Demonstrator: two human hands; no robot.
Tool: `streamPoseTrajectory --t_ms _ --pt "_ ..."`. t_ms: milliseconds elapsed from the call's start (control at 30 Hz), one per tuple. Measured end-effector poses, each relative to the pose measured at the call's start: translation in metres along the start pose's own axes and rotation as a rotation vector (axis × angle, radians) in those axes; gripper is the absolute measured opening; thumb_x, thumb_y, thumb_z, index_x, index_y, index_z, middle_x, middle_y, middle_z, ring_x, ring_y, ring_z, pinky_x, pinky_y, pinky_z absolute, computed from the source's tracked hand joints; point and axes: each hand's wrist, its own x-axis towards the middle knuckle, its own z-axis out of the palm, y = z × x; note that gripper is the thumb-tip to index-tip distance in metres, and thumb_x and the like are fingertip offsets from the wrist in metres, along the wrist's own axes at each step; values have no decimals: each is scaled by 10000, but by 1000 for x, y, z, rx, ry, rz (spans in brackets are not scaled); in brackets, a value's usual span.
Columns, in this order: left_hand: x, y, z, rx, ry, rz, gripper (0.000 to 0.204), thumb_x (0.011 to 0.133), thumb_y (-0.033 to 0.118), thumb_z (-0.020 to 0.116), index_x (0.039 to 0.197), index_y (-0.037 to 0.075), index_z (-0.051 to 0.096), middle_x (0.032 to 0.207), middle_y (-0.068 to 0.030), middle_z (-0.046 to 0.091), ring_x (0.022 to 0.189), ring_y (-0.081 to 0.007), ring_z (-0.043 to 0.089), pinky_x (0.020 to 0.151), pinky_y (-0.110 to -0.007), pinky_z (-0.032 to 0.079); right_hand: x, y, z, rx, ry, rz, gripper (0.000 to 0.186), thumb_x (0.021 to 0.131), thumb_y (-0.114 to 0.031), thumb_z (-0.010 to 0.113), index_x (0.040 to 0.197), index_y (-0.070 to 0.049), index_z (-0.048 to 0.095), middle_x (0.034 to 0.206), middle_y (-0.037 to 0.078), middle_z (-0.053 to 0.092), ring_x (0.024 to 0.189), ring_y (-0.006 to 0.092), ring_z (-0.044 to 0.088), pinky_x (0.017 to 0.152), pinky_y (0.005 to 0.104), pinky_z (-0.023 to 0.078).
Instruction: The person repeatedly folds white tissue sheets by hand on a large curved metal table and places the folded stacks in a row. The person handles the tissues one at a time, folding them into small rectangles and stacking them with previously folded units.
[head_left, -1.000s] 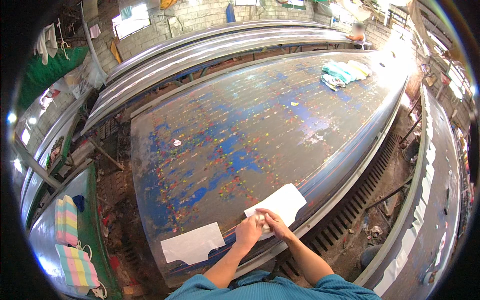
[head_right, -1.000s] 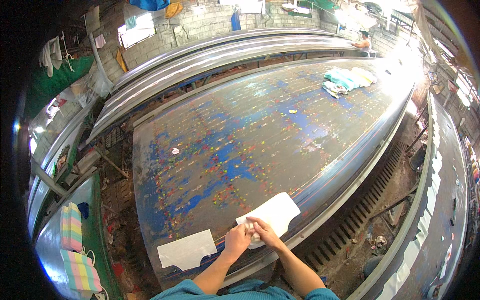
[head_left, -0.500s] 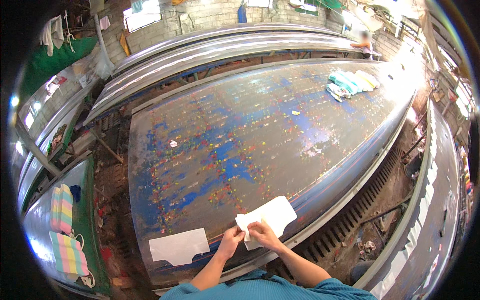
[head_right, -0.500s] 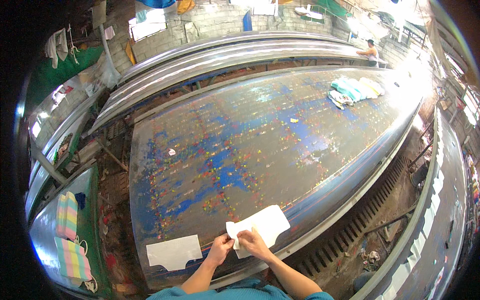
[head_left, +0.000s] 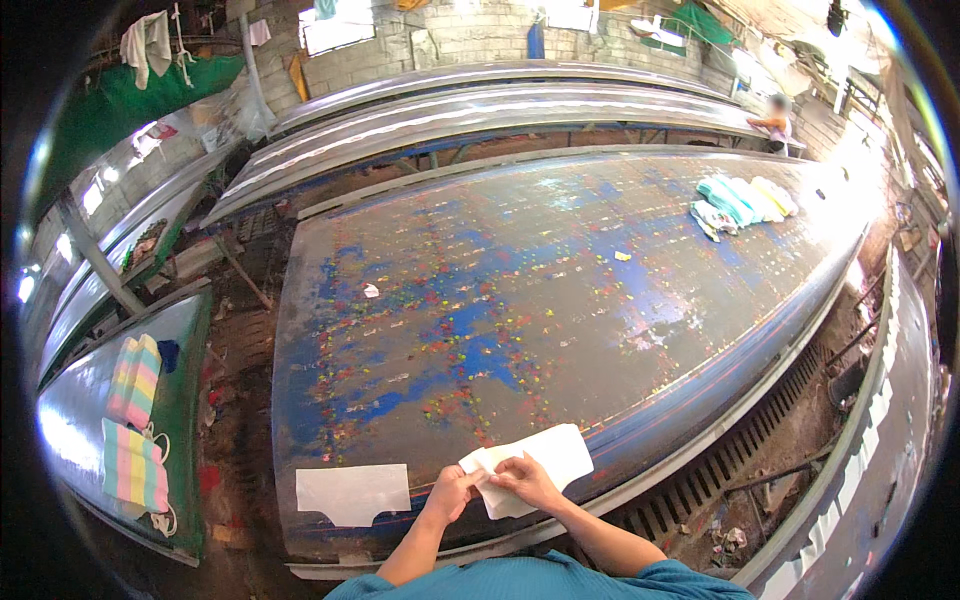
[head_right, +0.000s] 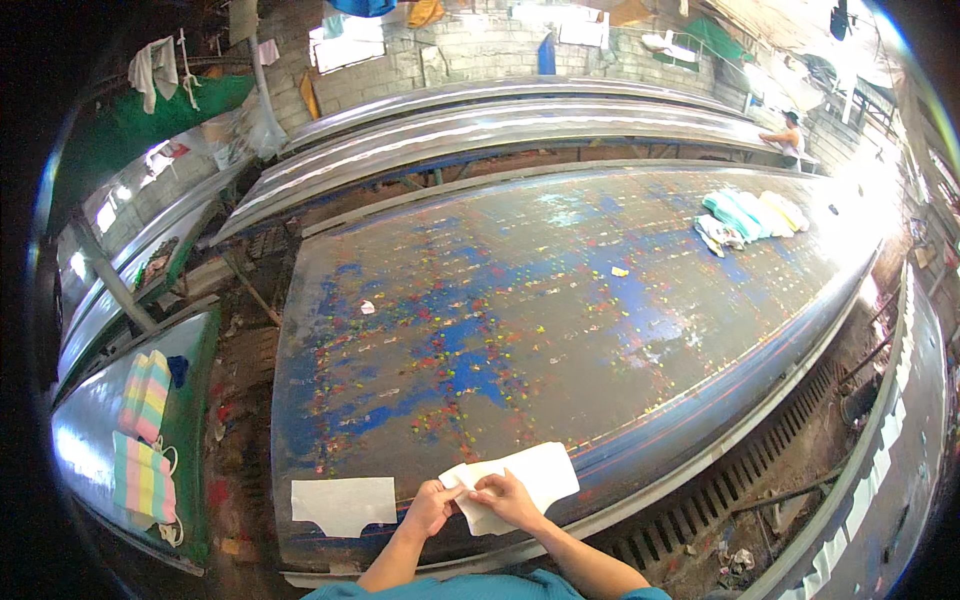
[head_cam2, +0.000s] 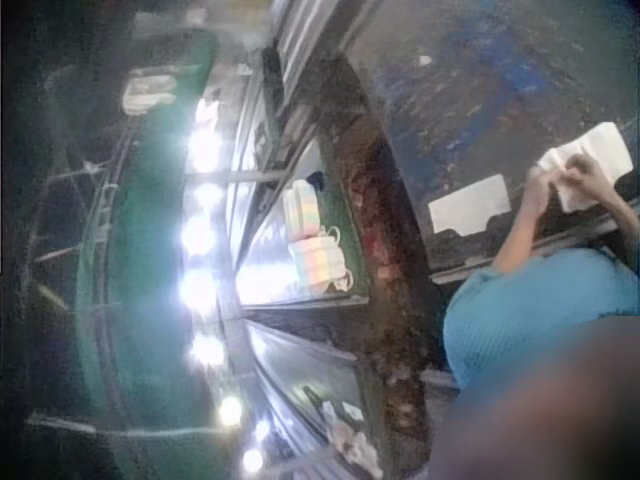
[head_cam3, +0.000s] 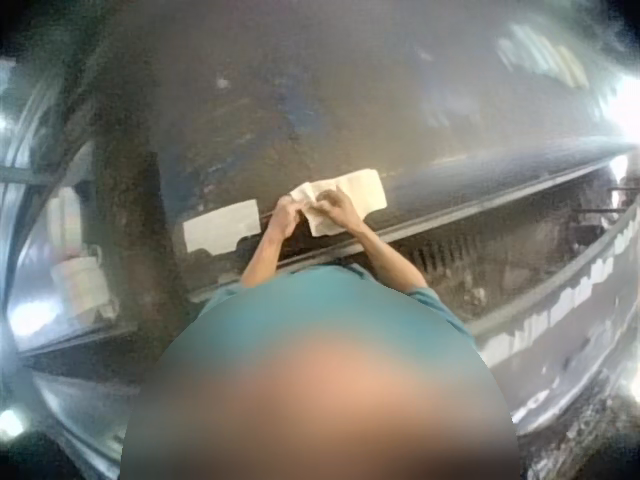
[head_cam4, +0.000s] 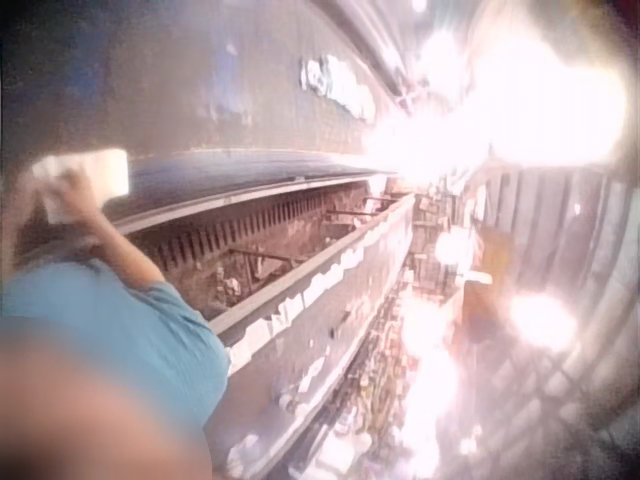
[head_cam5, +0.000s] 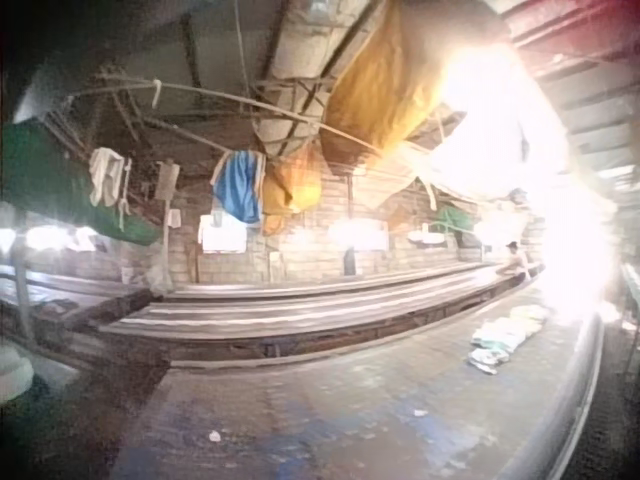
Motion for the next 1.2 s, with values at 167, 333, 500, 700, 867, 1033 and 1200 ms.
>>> streamPoseTrajectory --t_ms 167,333,500,700,867,1033,1200 --pt "0 1 3 240 60 71 252 890 98 681 1092 -49 646 1014 -81 680 878 -156 635 795 -314 505 5 -4 -21 -23 -183 44 276 819 -341 766 994 -133 717 1017 70 612 980 187 574 866 338 460" --pt "0 -1 12 261 143 114 315 822 154 770 1051 -36 666 980 -64 685 861 -149 622 776 -307 490 11 -12 -25 217 -334 104 222 833 -273 756 956 -95 705 891 19 641 852 145 604 786 301 475" --pt "-5 9 12 116 182 261 344 849 152 737 1123 -12 608 1042 -73 662 918 -160 629 803 -319 501 23 -6 -39 674 -292 301 148 858 -134 691 965 -34 665 833 11 650 782 133 623 725 300 502" --pt "-55 78 -5 -49 353 505 252 891 72 643 1129 75 560 1002 -25 631 913 -153 612 818 -324 503 22 -16 -167 1306 131 -88 493 825 -312 559 1187 22 566 1077 155 659 990 314 642 877 469 520" --pt "-102 137 12 -7 443 880 156 902 78 639 1037 45 566 852 -22 616 733 -112 597 668 -263 493 -10 -43 -253 1163 706 -194 417 789 -343 470 1001 -24 637 863 99 676 734 237 671 643 372 568" --pt "-79 139 20 297 478 791 124 886 80 654 978 44 579 817 -12 606 706 -98 588 632 -256 465 -18 -59 -296 935 358 -364 426 737 -243 539 1030 53 630 879 142 685 691 244 682 620 364 586" --pt "-5 72 41 955 412 557 304 860 171 711 1072 -3 582 902 -95 660 780 -145 637 672 -315 496 24 -8 -243 658 118 -6 351 706 -89 689 1049 -22 663 855 82 679 714 175 638 651 299 519"
